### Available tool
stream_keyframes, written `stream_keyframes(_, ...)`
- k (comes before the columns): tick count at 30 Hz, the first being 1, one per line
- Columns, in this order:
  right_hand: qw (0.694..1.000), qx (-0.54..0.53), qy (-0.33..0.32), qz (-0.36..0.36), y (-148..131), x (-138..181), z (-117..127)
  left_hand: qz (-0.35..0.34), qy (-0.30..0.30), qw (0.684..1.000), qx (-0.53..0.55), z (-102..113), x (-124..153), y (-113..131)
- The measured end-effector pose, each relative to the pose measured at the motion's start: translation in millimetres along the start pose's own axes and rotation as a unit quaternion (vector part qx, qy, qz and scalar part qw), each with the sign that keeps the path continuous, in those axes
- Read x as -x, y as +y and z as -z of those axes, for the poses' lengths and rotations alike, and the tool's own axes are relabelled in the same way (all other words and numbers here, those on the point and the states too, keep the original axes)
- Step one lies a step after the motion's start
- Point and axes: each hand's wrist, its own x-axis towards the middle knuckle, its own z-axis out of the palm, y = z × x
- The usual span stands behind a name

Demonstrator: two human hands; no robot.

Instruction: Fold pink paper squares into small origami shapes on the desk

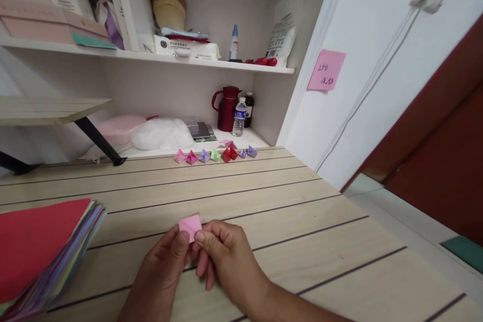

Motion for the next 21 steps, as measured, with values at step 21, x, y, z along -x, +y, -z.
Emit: stream_keyframes(21,0.99,0.107,0.011,0.089,0.9,-5.7,6.2,0.079,-0.007,0.992,0.103,1.9,6.7,23.4)
